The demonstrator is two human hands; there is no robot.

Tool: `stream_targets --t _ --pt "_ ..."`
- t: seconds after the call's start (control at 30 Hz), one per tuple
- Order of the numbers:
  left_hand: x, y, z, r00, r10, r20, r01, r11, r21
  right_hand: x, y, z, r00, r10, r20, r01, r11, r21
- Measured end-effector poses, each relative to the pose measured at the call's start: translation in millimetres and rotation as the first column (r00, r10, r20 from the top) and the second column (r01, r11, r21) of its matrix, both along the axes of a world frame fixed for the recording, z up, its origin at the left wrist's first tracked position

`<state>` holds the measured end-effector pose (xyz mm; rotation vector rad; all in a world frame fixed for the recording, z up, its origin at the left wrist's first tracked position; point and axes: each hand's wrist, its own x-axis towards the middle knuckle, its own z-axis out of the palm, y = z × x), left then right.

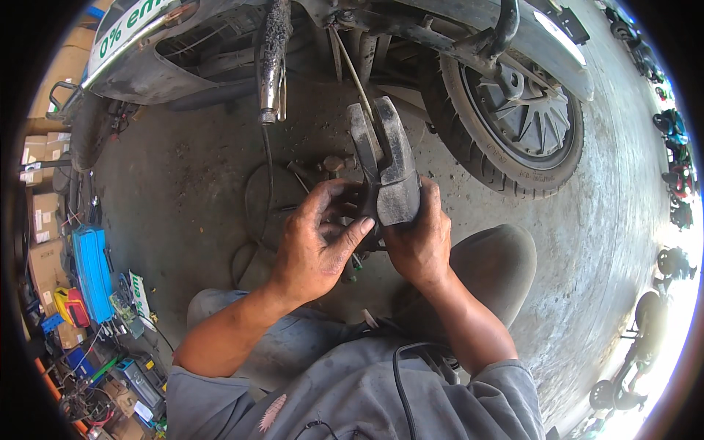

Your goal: The person welds a metal component onto an electric scooter frame using a welding machine and electrode holder, handles a battery pack, and works on the scooter chassis in a workshop.

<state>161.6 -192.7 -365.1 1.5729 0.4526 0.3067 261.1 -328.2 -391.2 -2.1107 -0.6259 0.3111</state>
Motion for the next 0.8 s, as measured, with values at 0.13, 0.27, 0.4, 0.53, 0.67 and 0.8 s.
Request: stream_targets --t 0.13,0.27,0.4,0.53,0.67,0.8 --pt "0.9 0.7 -0.1 1.0 -0.002 0.016 0.002 1.0 0.007 0.4 -0.1 -1.2 1.0 0.011 0.018 -0.011 1.0 0.018" --pt "0.5 0.1 1.6 1.0 0.001 -0.001 -0.001 1.0 -0.021 0.6 0.6 0.3 1.0 0.008 -0.008 -0.008 1.0 0.009" --pt "0.6 0.6 1.6 1.0 0.004 0.015 -0.004 1.0 0.0 0.5 1.1 1.7 1.0 0.011 -0.015 -0.011 1.0 0.008" --pt "-0.1 2.1 0.2 1.0 -0.013 0.005 0.013 1.0 0.003 1.0 1.1 1.3 1.0 0.023 0.012 -0.023 1.0 0.018" --pt "-0.5 2.2 0.1 1.0 -0.01 0.002 0.01 1.0 -0.013 0.6 3.1 2.0 1.0 0.015 -0.007 -0.015 1.0 0.005" --pt "0.9 1.2 1.0 0.999 0.022 0.028 -0.022 1.0 0.01 -0.4 3.9 3.6 1.0 0.011 -0.005 -0.011 1.0 0.008"
